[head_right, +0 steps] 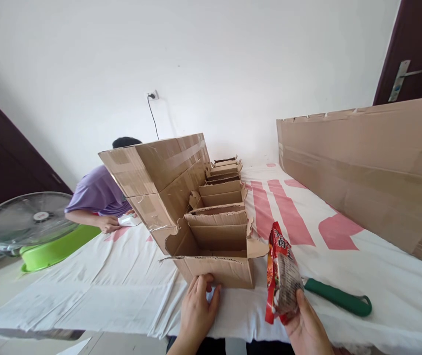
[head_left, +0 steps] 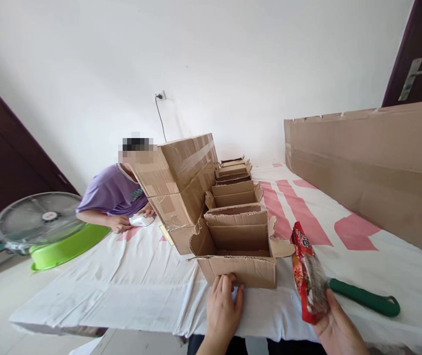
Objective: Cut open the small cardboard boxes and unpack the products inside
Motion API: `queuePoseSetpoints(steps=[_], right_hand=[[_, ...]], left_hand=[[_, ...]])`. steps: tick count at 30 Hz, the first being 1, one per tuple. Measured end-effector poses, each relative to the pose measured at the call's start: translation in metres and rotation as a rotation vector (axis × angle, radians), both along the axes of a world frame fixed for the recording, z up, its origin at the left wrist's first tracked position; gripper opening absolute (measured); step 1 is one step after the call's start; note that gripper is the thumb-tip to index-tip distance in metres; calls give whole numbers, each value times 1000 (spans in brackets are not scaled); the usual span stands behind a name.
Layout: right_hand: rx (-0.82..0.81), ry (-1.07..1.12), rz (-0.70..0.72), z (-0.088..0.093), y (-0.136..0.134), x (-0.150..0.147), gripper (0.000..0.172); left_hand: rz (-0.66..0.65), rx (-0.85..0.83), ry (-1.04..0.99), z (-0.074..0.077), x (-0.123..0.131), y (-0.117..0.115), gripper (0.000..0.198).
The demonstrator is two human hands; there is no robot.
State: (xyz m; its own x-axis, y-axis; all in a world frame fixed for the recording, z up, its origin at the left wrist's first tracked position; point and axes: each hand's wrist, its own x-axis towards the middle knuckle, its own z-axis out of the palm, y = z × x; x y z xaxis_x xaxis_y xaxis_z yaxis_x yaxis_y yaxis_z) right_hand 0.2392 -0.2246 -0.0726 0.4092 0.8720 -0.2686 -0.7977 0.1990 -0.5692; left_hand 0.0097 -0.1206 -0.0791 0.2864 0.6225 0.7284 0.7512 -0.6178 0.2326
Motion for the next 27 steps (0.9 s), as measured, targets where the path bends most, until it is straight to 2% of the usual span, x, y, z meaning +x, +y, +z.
queuePoseSetpoints(steps=[7, 9, 11, 14, 16, 18, 20, 22, 24, 25, 27], right_hand=[[17, -15, -123, 28, -18, 5, 44], [42, -72, -132, 26, -27, 6, 45], [47, -178, -79, 19, -36, 7, 48], [14, -467, 44, 7, -45, 5, 49], [39, -762, 58, 6, -45, 0, 43], [150, -1120, 43, 12, -41, -6, 27], [294, -1471, 8, 23, -34, -10, 8], [390, -1741, -53, 34, -27, -10, 11], [456, -1927, -82, 44, -21, -9, 12], [489, -1996, -74, 47, -19, -8, 10], [520, -2078, -90, 50, -15, -7, 8]], left_hand=[[-37, -88, -80, 3, -3, -1, 3], [-44, -101, -100, 3, -2, -1, 1], [-58, -134, -136, 3, -2, -2, 3], [-104, -245, -252, 4, -3, -2, 11], [-163, -364, -379, 5, -7, -1, 19], [-208, -465, -474, 6, -12, 0, 30], [-307, -597, -606, 8, -17, 0, 51], [-501, -777, -806, 11, -21, -5, 70], [-699, -929, -970, 14, -22, -12, 75], [-750, -958, -1004, 16, -21, -16, 76], [-745, -969, -1034, 19, -19, -24, 77]])
